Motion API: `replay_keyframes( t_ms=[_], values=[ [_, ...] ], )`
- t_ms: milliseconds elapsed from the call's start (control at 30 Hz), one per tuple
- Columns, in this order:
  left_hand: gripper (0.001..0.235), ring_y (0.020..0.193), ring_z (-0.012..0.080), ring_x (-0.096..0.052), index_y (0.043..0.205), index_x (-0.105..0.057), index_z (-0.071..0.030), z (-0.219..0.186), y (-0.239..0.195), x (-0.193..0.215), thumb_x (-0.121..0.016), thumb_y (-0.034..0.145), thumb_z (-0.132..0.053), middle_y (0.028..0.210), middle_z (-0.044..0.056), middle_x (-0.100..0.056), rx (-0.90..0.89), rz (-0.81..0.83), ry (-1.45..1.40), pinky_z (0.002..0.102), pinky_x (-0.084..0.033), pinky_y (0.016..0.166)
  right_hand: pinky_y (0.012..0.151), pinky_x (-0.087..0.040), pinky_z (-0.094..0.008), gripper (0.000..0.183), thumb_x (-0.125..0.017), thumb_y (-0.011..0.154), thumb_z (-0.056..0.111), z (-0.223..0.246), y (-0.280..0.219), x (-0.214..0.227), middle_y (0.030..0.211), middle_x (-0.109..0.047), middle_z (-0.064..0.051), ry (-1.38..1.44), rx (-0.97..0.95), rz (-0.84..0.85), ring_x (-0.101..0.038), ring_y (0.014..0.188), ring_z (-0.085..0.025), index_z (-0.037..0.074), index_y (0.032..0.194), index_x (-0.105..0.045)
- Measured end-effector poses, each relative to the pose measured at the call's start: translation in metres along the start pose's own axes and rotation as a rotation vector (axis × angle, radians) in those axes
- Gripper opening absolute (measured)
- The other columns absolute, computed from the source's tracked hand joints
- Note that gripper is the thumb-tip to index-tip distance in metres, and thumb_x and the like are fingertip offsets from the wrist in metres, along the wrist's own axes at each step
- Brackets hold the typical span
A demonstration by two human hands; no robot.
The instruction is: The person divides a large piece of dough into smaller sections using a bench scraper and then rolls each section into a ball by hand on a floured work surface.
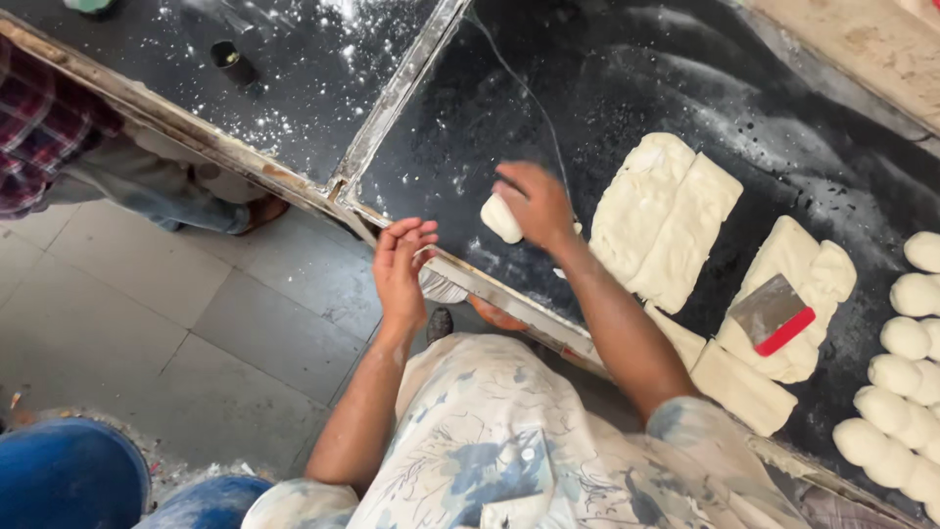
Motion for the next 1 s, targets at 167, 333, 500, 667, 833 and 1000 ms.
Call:
replay_keyframes(
  t_ms=[167, 333, 500, 667, 833, 1000],
  values=[
    [0.022, 0.097, 0.0148, -0.068, 0.122, -0.061, -0.003, 0.026, -0.007, -0.001, -0.058, 0.104, -0.016, 0.111, 0.011, -0.073, 0.1, 0.088, 0.016, 0.029, -0.054, 0.086, 0.1, -0.048, -0.051, 0.021, -0.078, 0.083, 0.034, -0.019, -0.026, -0.01, 0.114, -0.067, -0.005, -0.227, 0.17, 0.028, -0.061, 0.117, -0.031, 0.015, 0.092, -0.073],
    [0.02, 0.091, 0.0153, -0.068, 0.12, -0.063, -0.001, 0.029, -0.008, 0.005, -0.058, 0.105, -0.013, 0.105, 0.012, -0.073, 0.112, 0.15, 0.034, 0.029, -0.056, 0.085, 0.088, -0.042, -0.053, 0.022, -0.08, 0.078, 0.03, -0.031, -0.025, -0.022, 0.115, -0.064, -0.006, -0.409, 0.247, 0.043, -0.055, 0.114, -0.033, 0.017, 0.095, -0.077],
    [0.016, 0.087, 0.0159, -0.068, 0.116, -0.064, -0.001, 0.038, -0.008, 0.007, -0.06, 0.103, -0.01, 0.102, 0.012, -0.073, 0.104, 0.089, -0.024, 0.029, -0.054, 0.082, 0.092, -0.045, -0.05, 0.016, -0.079, 0.083, 0.032, -0.024, -0.023, -0.024, 0.114, -0.063, -0.002, -0.398, 0.113, -0.078, -0.058, 0.114, -0.031, 0.019, 0.092, -0.074],
    [0.014, 0.085, 0.0157, -0.067, 0.115, -0.063, -0.004, 0.036, -0.002, 0.007, -0.061, 0.102, -0.01, 0.101, 0.012, -0.073, 0.077, 0.052, -0.102, 0.03, -0.055, 0.081, 0.086, -0.043, -0.052, 0.024, -0.081, 0.075, 0.033, -0.024, -0.021, -0.014, 0.11, -0.062, -0.007, -0.436, 0.233, 0.109, -0.056, 0.107, -0.034, 0.018, 0.093, -0.075],
    [0.016, 0.086, 0.0154, -0.066, 0.119, -0.063, -0.004, 0.035, -0.005, 0.025, -0.061, 0.103, -0.01, 0.103, 0.012, -0.073, 0.066, -0.001, -0.033, 0.029, -0.053, 0.081, 0.088, -0.045, -0.051, 0.019, -0.081, 0.083, 0.032, -0.032, -0.008, -0.027, 0.109, -0.062, -0.007, -0.467, 0.008, -0.06, -0.057, 0.11, -0.031, 0.019, 0.094, -0.073],
    [0.02, 0.087, 0.0156, -0.067, 0.119, -0.062, -0.005, 0.049, -0.002, 0.029, -0.061, 0.101, -0.012, 0.106, 0.011, -0.073, 0.198, 0.026, 0.006, 0.03, -0.054, 0.08, 0.079, -0.05, -0.05, 0.026, -0.086, 0.068, 0.028, -0.037, 0.002, -0.026, 0.104, -0.066, -0.011, -0.368, 0.244, 0.053, -0.058, 0.1, -0.036, 0.017, 0.089, -0.076]
  ],
)
Point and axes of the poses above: each hand's wrist, its own y-axis towards the middle knuckle, its own x-axis out of the back of the hand, z = x × y, the point moved 2 cm from there along y, towards the middle knuckle
